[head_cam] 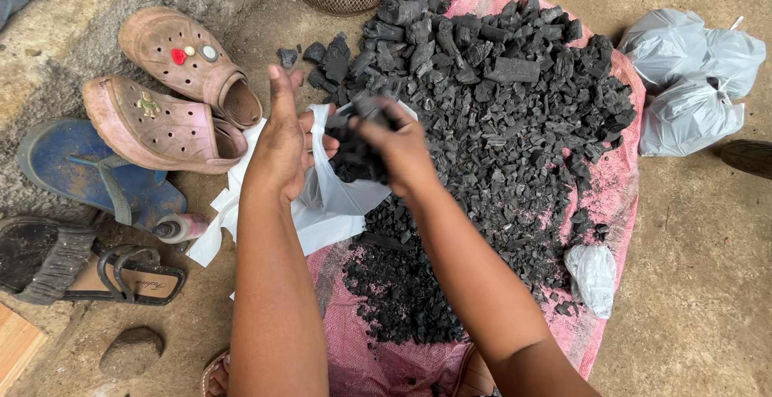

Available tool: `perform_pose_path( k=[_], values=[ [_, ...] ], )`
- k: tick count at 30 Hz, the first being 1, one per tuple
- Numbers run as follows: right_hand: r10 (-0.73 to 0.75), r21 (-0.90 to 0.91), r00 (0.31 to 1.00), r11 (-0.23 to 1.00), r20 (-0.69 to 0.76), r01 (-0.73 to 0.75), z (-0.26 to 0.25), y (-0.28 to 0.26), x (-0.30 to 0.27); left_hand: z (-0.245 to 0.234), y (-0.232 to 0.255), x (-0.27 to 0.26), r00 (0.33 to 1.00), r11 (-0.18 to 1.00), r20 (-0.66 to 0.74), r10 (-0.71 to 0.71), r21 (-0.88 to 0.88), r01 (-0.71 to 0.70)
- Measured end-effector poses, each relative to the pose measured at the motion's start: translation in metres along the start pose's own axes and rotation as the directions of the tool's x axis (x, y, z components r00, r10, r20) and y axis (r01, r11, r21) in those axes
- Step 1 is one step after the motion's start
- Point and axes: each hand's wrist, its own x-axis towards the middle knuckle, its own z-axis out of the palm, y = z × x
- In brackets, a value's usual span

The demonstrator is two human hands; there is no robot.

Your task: The person places charcoal from a large pile into a plastic bag and then ties the bag shut.

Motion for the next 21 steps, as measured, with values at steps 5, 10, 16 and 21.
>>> perform_pose_path(
  k=[5,10,16,21],
  values=[
    [-0.059,-0.478,0.982,0.867,0.182,0.141,-0.002,-0.005,-0.01,-0.006,-0.004,0.006,0.999,1.0,-0.036,0.002,-0.026,-0.003],
    [-0.021,-0.242,1.0,0.97,0.019,0.025,-0.07,-0.037,0.004,-0.02,-0.012,0.018,0.967,0.974,-0.254,-0.015,-0.222,-0.043],
    [-0.061,-0.592,0.951,0.794,-0.303,-0.138,-0.155,0.031,0.048,-0.047,-0.022,0.028,0.945,0.951,-0.325,-0.051,-0.305,-0.054],
    [0.212,-0.955,0.938,0.057,-0.273,-0.29,-0.124,0.074,0.05,-0.049,-0.025,0.022,0.953,0.938,-0.298,-0.06,-0.344,-0.049]
  ],
)
